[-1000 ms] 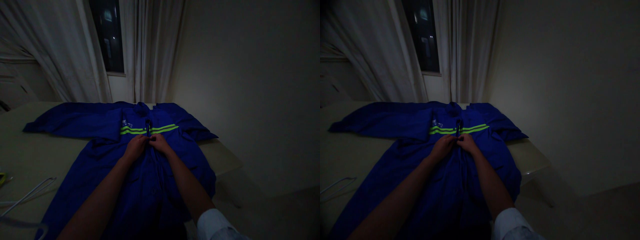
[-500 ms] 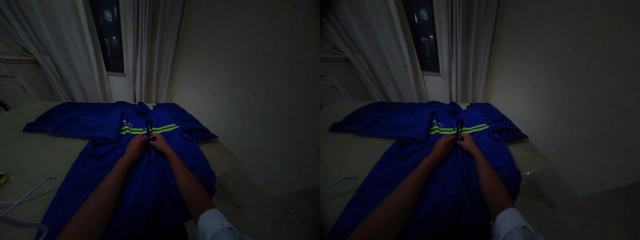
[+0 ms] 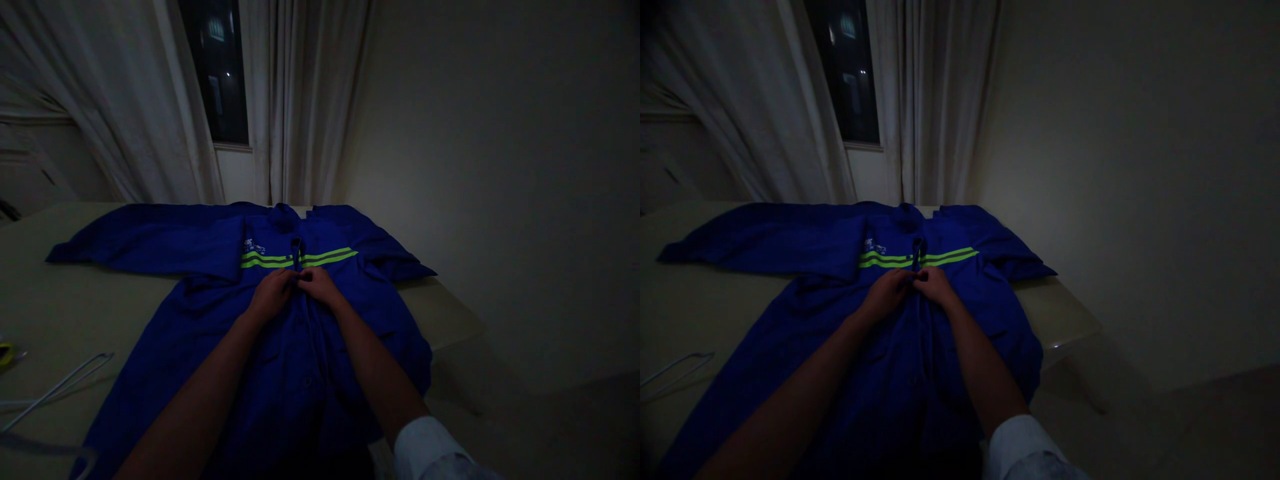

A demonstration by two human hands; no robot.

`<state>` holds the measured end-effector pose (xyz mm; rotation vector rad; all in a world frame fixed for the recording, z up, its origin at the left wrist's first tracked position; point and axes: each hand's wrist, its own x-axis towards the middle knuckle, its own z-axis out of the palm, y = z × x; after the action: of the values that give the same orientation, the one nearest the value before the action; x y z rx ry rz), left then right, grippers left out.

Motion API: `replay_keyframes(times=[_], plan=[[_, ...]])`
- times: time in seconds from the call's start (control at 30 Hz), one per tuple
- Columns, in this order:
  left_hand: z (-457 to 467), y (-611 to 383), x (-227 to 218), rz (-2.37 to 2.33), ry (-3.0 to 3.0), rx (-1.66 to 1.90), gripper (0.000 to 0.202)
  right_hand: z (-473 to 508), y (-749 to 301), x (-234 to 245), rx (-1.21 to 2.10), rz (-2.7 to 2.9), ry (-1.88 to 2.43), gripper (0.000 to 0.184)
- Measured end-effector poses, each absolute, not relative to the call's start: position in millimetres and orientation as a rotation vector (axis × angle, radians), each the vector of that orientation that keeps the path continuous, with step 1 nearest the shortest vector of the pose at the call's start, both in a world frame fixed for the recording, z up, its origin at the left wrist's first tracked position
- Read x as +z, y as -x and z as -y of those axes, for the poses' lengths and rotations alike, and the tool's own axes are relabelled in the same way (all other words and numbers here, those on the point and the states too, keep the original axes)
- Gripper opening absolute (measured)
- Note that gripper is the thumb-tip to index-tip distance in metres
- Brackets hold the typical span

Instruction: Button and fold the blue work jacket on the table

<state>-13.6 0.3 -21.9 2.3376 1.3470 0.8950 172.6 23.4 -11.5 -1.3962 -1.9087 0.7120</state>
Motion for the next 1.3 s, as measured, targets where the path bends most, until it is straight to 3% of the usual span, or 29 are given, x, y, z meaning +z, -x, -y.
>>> replay_keyframes(times=[0.27,0.5,0.83,1.3], plan=[[0,14,-21,-1.429,-2.325,0.903,0.028,-29,-175,-13,0.755,1.882,1.401,0.019],[3,13,-17,-1.479,-2.292,0.890,0.021,-29,-175,-18,0.838,1.849,1.338,0.009],[5,10,-15,-1.577,-2.388,0.742,0.020,-28,-175,-16,0.895,1.834,1.268,0.010],[9,14,-3,-1.667,-2.457,0.703,0.020,-21,-170,-11,0.688,1.926,1.233,0.009]])
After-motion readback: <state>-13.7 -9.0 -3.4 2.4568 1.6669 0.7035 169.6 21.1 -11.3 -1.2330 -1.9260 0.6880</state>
